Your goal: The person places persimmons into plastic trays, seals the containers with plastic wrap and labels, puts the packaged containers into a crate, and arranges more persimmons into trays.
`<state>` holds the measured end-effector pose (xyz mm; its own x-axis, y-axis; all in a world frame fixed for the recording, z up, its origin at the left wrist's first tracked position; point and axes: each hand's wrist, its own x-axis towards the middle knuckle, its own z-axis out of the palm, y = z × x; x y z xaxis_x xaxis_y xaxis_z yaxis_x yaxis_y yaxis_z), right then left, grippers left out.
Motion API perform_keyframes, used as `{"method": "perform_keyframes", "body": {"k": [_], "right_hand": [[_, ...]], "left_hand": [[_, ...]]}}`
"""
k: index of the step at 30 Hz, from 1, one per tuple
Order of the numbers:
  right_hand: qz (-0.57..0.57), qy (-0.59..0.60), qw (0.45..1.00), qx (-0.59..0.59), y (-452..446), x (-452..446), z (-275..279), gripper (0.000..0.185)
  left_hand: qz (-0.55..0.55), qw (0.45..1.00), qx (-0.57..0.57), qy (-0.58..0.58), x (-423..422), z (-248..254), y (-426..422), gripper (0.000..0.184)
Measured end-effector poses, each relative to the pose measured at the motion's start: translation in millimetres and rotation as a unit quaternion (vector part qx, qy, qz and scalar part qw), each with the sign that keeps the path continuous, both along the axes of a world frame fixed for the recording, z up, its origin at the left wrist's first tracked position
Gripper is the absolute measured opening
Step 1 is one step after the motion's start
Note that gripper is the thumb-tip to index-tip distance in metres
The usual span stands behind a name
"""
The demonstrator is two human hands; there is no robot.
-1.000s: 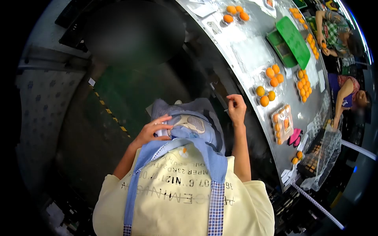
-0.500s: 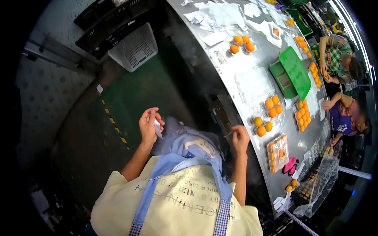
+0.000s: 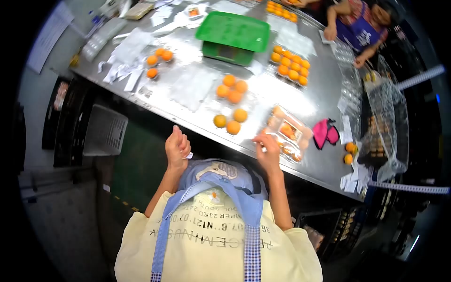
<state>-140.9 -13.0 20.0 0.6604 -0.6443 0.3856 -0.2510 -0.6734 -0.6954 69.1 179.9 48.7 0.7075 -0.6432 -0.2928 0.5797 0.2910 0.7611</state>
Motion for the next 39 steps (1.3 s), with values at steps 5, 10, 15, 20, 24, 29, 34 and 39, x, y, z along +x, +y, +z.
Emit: {"method": "perform_keyframes", "body": {"k": [5, 10, 15, 20, 24, 29, 34, 39], "right_hand": [[0.119, -0.032, 0.988, 0.098, -14, -7, 25, 0.029], [0.147, -0.045, 0.988, 0.019, -28, -29, 31, 0.044], [0.069, -0.095, 0.992, 0.055, -57, -67, -5, 0.025], [-0.303, -0.094, 0.945, 0.083, -111, -171, -16, 0.02], [-0.457, 0.0, 0.889, -0.023, -149, -273, -27, 0.019], [-0.476, 0.03, 0.879, 0.009, -167, -308, -40, 0.02], [-0.437, 0.069, 0.897, 0.017, -173, -305, -60, 0.022], [-0.468, 0.079, 0.879, -0.05, -180, -299, -59, 0.043]], "left_hand": [[-0.057, 0.996, 0.022, 0.064, -61, 0, -96, 0.052], [-0.228, 0.942, -0.151, 0.197, -97, -12, -144, 0.054], [-0.352, 0.927, -0.017, 0.13, -123, -6, -170, 0.066], [-0.349, 0.896, 0.205, -0.181, -126, -39, -196, 0.061], [-0.296, 0.837, 0.284, -0.361, -112, -103, -219, 0.068], [-0.335, 0.82, 0.32, -0.336, -111, -132, -234, 0.072], [-0.347, 0.861, 0.287, -0.237, -106, -124, -236, 0.068], [-0.348, 0.864, 0.292, -0.215, -108, -102, -241, 0.062]]}}
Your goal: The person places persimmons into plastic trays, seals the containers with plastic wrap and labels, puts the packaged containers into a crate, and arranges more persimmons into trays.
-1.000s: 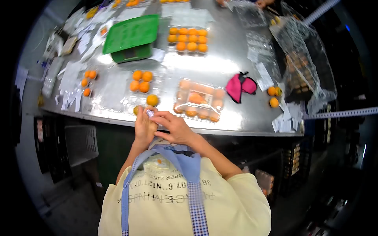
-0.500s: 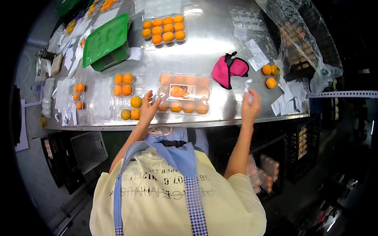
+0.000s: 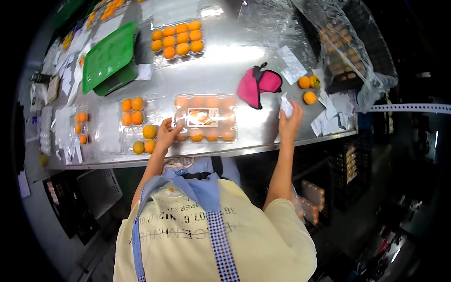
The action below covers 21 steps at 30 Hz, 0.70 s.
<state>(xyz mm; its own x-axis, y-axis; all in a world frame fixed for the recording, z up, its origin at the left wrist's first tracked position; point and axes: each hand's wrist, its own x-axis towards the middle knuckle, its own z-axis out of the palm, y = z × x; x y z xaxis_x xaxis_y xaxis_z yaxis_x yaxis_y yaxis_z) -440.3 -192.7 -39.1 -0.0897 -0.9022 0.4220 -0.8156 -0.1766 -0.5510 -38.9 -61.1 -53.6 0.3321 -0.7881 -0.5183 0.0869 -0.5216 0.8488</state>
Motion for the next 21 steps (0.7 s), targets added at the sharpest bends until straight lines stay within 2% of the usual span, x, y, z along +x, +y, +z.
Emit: {"method": "perform_keyframes", "body": {"k": [8, 12, 14, 16, 17, 18, 19, 20, 21], "right_hand": [[-0.154, -0.096, 0.983, 0.039, -8, -62, -21, 0.032], [-0.262, -0.175, 0.945, 0.086, -9, -111, -29, 0.028], [-0.267, -0.123, 0.956, -0.01, -15, -146, -41, 0.028], [-0.259, -0.123, 0.958, -0.023, -23, -169, -36, 0.037], [-0.277, -0.05, 0.959, 0.024, -32, -191, -44, 0.051], [-0.339, 0.1, 0.932, 0.077, -40, -190, -34, 0.061], [-0.324, 0.203, 0.924, 0.018, -39, -193, -35, 0.065], [-0.307, 0.218, 0.927, -0.003, -43, -185, -25, 0.065], [-0.226, 0.152, 0.96, -0.063, -50, -189, -27, 0.059]], "left_hand": [[-0.004, 1.0, 0.008, -0.012, 3, -6, 0, 0.06], [-0.01, 0.999, 0.002, -0.03, 6, -19, 2, 0.059], [-0.016, 1.0, 0.002, -0.019, 4, -14, 1, 0.063], [-0.027, 0.999, 0.024, -0.01, 4, -5, -1, 0.067], [-0.031, 0.998, 0.047, -0.007, 2, 2, -2, 0.069], [-0.016, 0.997, 0.069, -0.009, 4, 9, -1, 0.071], [-0.027, 0.994, 0.095, -0.041, 3, 6, 2, 0.079], [-0.034, 0.991, 0.067, -0.112, 2, -26, 13, 0.081], [-0.051, 0.99, 0.088, -0.093, -3, 24, 4, 0.082]]}}
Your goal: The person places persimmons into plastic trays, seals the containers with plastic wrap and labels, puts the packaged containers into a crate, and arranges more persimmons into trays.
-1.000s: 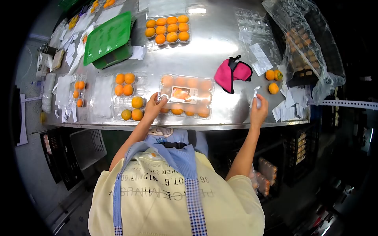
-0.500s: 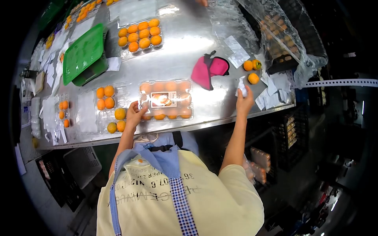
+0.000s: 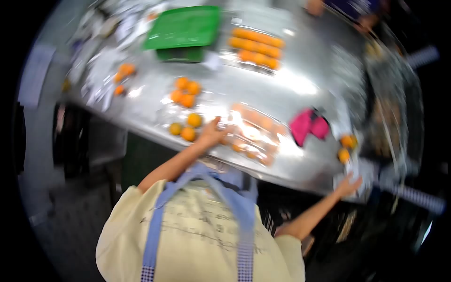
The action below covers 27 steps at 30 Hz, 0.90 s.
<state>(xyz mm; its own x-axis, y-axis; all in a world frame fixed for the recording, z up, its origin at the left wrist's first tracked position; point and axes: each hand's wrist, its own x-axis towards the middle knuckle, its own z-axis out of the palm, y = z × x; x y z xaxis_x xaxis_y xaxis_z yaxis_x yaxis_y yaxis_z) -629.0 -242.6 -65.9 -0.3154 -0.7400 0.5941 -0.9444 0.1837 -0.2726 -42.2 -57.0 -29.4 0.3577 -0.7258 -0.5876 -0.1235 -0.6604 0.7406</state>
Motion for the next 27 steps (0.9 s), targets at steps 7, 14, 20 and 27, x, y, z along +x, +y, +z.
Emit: {"method": "perform_keyframes", "body": {"k": [7, 14, 20, 27], "right_hand": [[0.288, -0.185, 0.938, 0.048, 19, 217, 10, 0.032], [0.444, -0.173, 0.873, 0.101, 42, 365, 47, 0.02], [0.459, -0.192, 0.854, 0.15, 61, 427, 38, 0.017], [0.469, -0.198, 0.837, 0.198, 104, 518, 56, 0.014]], "left_hand": [[0.012, 0.945, -0.273, -0.18, 12, 10, 18, 0.063], [0.312, 0.876, -0.353, -0.109, 134, 22, 69, 0.042], [0.445, 0.826, -0.3, -0.174, 269, 6, 159, 0.038], [0.409, 0.828, -0.239, -0.3, 408, 5, 187, 0.035]]}}
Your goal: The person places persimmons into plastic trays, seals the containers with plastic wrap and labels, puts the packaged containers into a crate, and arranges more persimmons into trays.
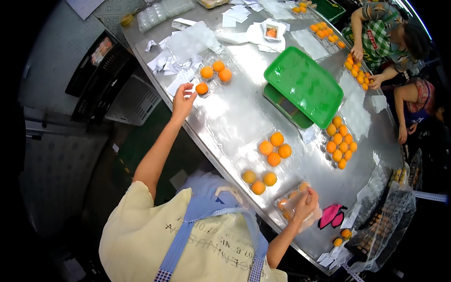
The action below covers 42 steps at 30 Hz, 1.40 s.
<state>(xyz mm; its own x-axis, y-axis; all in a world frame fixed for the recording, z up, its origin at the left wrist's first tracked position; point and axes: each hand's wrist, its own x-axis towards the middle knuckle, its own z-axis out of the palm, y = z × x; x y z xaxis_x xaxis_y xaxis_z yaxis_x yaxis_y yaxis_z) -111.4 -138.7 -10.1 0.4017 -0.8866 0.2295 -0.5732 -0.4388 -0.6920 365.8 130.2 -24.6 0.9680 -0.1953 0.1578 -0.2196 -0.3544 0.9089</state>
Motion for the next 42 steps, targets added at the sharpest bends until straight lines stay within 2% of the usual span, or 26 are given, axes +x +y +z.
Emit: {"method": "perform_keyframes", "body": {"k": [2, 6, 7, 8, 9, 10, 13, 15, 16, 17, 20, 22, 23, 26, 27, 30, 32, 34, 37, 42], "right_hand": [[0.023, 0.013, 1.0, -0.013, 2, 18, -5, 0.013], [0.03, 0.061, 0.998, -0.017, 6, 26, -6, 0.011], [-0.003, 0.078, 0.997, -0.012, 17, 33, 7, 0.01], [-0.055, 0.118, 0.991, 0.008, 29, 37, 22, 0.01], [-0.042, 0.101, 0.994, 0.008, 30, 56, 34, 0.011], [0.011, 0.057, 0.998, 0.002, 14, 92, 32, 0.011], [0.002, 0.033, 0.999, 0.024, 34, 87, 30, 0.012], [-0.011, 0.065, 0.996, 0.065, 45, 74, 36, 0.011], [-0.018, 0.089, 0.996, 0.015, 27, 68, 19, 0.011], [-0.005, 0.107, 0.994, -0.028, 27, 65, 12, 0.01], [0.014, 0.13, 0.991, -0.012, 18, 83, 13, 0.007], [0.025, 0.142, 0.989, -0.008, 16, 97, 17, 0.007], [0.038, 0.155, 0.987, -0.009, 13, 100, 18, 0.007], [0.053, 0.167, 0.984, -0.01, 9, 108, 23, 0.007], [0.048, 0.169, 0.984, -0.003, 9, 107, 24, 0.008], [0.046, 0.17, 0.984, -0.017, 10, 109, 27, 0.009], [0.043, 0.17, 0.984, -0.011, 12, 104, 25, 0.009], [0.031, 0.163, 0.986, 0.016, 14, 103, 24, 0.01], [0.045, 0.163, 0.986, -0.001, 13, 104, 18, 0.011], [0.09, 0.134, 0.987, -0.014, 9, 140, 22, 0.01]], "left_hand": [[-0.016, 0.999, 0.018, -0.024, 47, -1, -15, 0.035], [-0.001, 0.982, 0.146, -0.123, 121, 6, -27, 0.028], [-0.011, 0.901, 0.345, -0.264, 150, -8, -12, 0.03], [0.03, 0.949, 0.221, -0.225, 216, -70, 15, 0.043], [0.102, 0.957, 0.199, -0.186, 279, -88, 51, 0.049], [0.235, 0.907, 0.259, -0.235, 270, -31, 62, 0.052], [0.275, 0.872, 0.298, -0.275, 305, -7, 106, 0.061], [0.221, 0.907, 0.23, -0.274, 326, 19, 92, 0.056], [0.15, 0.947, 0.143, -0.245, 364, -8, 33, 0.055], [0.153, 0.955, 0.16, -0.196, 374, 5, 21, 0.053], [0.202, 0.955, 0.212, -0.052, 413, 8, 1, 0.052], [0.143, 0.977, 0.039, 0.156, 445, -2, -10, 0.051], [0.105, 0.96, -0.049, 0.257, 460, -10, -16, 0.051], [0.111, 0.95, -0.118, 0.267, 452, -7, -58, 0.049], [0.118, 0.956, -0.087, 0.254, 465, -25, -67, 0.045], [0.039, 0.934, -0.101, 0.34, 486, -38, -76, 0.047], [0.069, 0.934, -0.14, 0.321, 495, -44, -84, 0.041], [0.081, 0.946, -0.158, 0.27, 494, -21, -92, 0.038], [0.005, 0.933, -0.324, 0.155, 472, 51, -107, 0.035], [-0.175, 0.879, -0.44, 0.053, 399, 165, -115, 0.039]]}}
